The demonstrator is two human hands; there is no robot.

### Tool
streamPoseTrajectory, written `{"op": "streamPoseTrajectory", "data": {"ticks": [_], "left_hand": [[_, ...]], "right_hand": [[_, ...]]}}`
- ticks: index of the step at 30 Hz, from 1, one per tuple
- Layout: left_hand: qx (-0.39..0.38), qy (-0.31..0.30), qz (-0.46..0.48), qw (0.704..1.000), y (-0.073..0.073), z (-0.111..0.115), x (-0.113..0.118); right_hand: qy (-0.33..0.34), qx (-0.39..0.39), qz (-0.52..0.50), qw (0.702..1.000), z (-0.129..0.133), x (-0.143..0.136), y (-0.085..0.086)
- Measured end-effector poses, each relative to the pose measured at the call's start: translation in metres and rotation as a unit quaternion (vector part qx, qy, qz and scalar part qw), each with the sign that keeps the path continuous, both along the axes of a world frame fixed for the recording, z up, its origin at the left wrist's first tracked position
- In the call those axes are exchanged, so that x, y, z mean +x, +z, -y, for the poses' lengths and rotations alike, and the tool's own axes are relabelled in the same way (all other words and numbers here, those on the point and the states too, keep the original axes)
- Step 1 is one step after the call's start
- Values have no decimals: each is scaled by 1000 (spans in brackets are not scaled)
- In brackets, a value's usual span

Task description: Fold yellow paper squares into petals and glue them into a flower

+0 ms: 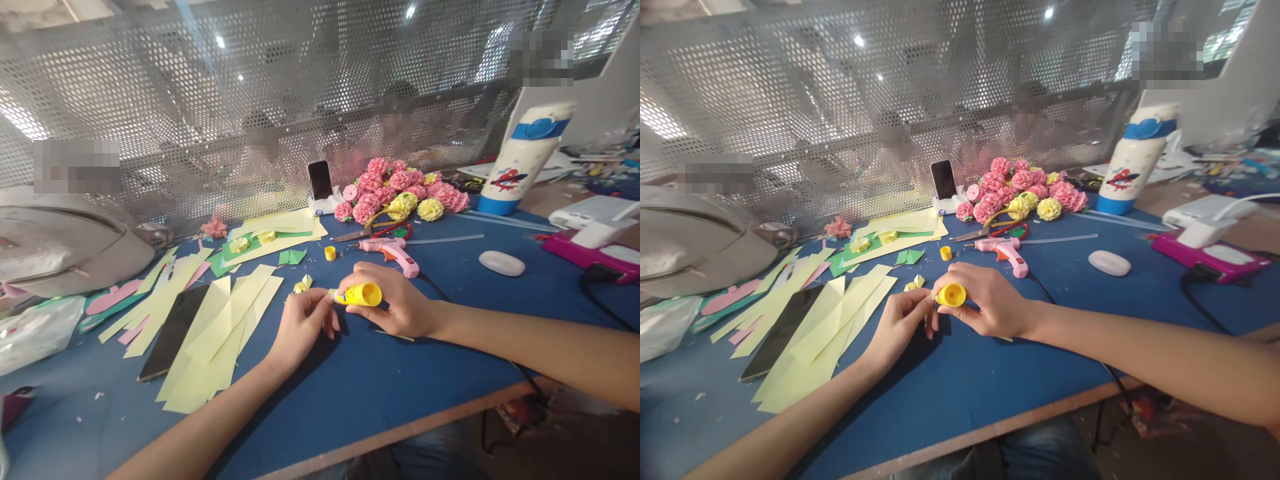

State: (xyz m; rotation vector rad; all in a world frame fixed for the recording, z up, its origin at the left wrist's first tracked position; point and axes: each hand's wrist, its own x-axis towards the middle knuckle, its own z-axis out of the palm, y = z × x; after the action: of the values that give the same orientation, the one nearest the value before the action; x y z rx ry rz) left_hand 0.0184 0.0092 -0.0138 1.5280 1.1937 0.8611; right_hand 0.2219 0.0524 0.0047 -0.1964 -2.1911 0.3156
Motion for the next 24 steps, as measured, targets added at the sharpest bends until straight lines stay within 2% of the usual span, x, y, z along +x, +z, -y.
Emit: {"op": "streamPoseTrajectory", "data": {"ticks": [24], "left_hand": [[5,-2,-10,1000,1,1,2]], "right_hand": [[-15,7,-13,1000,-1,0,-1]]}}
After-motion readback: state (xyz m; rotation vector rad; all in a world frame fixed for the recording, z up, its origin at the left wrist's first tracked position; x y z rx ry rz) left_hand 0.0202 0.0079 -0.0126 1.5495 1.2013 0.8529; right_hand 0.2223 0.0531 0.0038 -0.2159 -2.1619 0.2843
